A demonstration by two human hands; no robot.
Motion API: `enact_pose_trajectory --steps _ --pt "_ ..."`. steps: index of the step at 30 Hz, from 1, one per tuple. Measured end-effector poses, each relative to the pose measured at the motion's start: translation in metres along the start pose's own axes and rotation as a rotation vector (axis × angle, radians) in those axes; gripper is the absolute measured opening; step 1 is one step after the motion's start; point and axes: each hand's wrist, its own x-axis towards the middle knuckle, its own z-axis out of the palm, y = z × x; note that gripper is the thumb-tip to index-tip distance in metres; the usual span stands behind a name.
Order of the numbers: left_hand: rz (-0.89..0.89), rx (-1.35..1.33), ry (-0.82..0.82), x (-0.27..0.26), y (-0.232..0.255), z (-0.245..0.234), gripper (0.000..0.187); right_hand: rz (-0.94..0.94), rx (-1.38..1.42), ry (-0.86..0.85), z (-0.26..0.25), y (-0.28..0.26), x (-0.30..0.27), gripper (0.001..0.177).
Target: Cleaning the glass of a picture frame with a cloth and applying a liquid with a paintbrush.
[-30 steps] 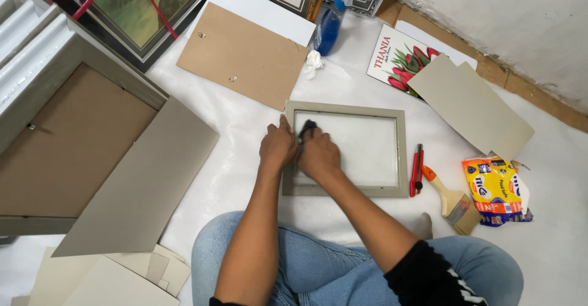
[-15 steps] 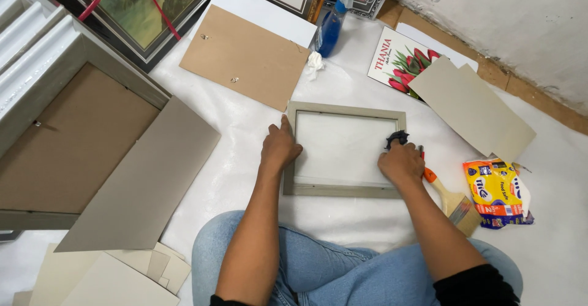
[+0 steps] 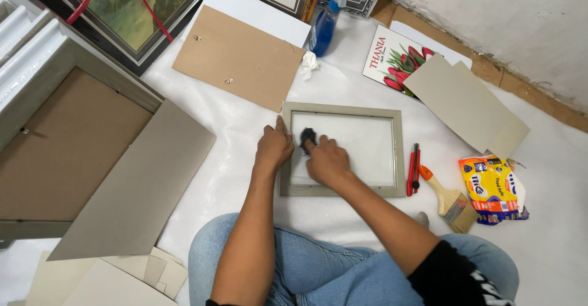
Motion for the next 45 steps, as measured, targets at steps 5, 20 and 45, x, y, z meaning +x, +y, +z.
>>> enact_pose_trajectory --steps 5,20,45 --pt "-0.020 0.000 -0.013 -0.003 0.002 -0.002 0.074 0.256 -0.133 -0.045 -0.001 0.106 -0.024 0.054" --pt "-0.005 0.035 -0.046 0.003 0.000 0.000 0.085 -0.261 -0.154 -0.157 -0.046 0.025 -0.025 0.053" --pt "0.002 0.031 -0.052 0.001 -0.001 -0.001 0.086 -0.686 -0.658 -0.100 0.000 0.044 0.006 0.050"
